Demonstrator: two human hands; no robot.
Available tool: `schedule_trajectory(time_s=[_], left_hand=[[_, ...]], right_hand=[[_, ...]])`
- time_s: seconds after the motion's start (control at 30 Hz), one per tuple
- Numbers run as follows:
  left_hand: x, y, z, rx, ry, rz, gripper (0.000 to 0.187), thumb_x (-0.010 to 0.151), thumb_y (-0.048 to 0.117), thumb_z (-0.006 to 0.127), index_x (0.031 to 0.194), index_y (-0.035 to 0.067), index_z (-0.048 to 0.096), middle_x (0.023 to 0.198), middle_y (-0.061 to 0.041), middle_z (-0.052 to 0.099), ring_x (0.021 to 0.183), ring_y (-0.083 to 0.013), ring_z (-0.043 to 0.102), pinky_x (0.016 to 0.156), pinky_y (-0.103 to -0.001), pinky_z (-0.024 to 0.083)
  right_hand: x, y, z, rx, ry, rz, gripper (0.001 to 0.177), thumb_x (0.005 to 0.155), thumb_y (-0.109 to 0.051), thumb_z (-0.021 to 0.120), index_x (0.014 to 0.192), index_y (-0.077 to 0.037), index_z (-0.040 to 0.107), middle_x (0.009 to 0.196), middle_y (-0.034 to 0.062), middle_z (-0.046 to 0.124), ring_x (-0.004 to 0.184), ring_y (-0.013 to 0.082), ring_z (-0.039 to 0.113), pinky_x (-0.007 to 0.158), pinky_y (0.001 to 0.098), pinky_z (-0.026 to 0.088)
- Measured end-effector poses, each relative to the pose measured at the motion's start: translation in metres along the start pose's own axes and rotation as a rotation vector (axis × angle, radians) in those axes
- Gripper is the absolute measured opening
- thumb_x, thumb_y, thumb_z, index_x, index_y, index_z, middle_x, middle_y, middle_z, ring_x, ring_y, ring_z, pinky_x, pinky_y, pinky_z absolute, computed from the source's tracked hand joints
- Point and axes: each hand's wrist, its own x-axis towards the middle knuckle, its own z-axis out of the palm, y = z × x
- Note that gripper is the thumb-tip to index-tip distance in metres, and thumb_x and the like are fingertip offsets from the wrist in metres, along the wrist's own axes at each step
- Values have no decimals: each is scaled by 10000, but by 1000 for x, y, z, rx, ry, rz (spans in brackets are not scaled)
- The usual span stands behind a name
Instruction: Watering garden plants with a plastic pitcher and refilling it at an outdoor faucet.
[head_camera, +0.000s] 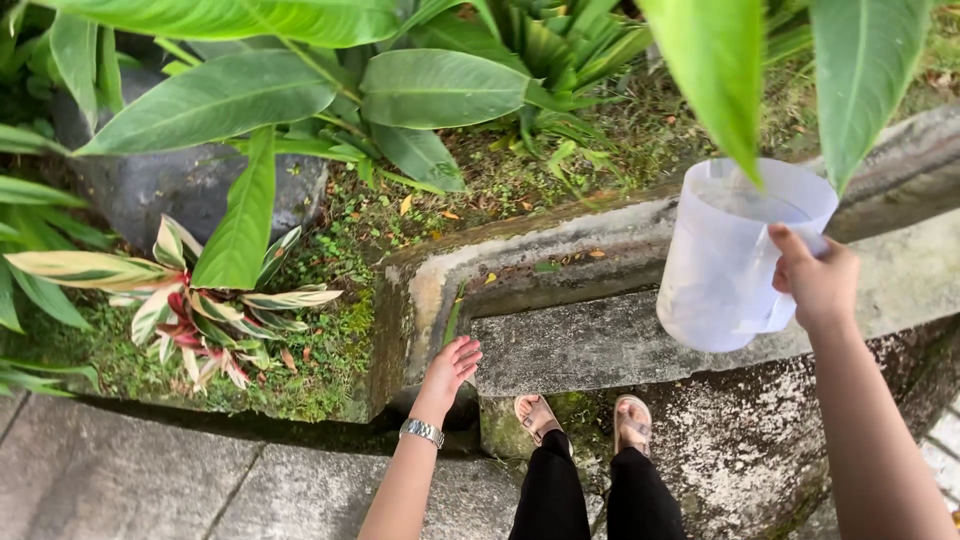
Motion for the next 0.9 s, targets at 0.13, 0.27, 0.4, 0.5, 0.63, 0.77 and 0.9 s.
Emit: schedule_trajectory(time_s=[0.13,0.27,0.4,0.5,0.63,0.77,0.9], left_hand=[[-6,1,25,40,-28,-4,411,1013,336,536,1305,51,578,1298,-107,694,1181,-224,663,1019,-365,507],[-12,-6,57,93,-27,-21,423,1003,334,553,1306,41,586,1292,-112,701,1172,-228,671,999,-368,515],[-23,-20,94,140,-21,0,445,1002,346,549,1314,33,595,1295,-119,708,1170,-231,674,1001,-368,520],[-25,-43,132,135,-2,16,459,996,341,548,1326,26,597,1303,-116,706,1169,-235,673,1004,-373,519],[-21,-87,184,47,-2,-11,465,996,341,536,1343,34,577,1316,-109,690,1177,-238,664,1002,-378,508],[-33,-115,269,13,-9,9,483,1005,352,521,1356,22,558,1325,-121,677,1205,-238,645,1035,-379,501],[-43,-122,343,53,1,18,488,999,336,528,1350,-2,553,1306,-150,678,1226,-250,632,1079,-378,501]], right_hand=[[-22,36,-38,-30,70,127,251,1003,-213,733,895,-4,645,703,55,619,536,74,522,488,237,431],[-46,69,-80,-21,79,151,259,993,-240,732,915,-4,659,668,59,605,526,88,504,483,245,392],[-45,130,-123,-48,102,166,329,944,-336,774,927,-19,690,665,56,618,532,103,512,486,279,398],[-35,182,-158,-236,62,165,433,894,-431,810,901,-4,741,665,67,624,547,136,518,500,324,397],[-31,177,-201,-264,-9,57,499,853,-477,767,956,11,745,645,64,684,536,140,615,510,311,492],[-20,184,-249,-274,-67,68,565,838,-500,760,1007,40,748,647,108,703,554,170,642,526,327,509],[7,207,-280,-337,-129,66,664,842,-528,741,1083,90,716,703,135,724,608,205,722,558,351,588]])
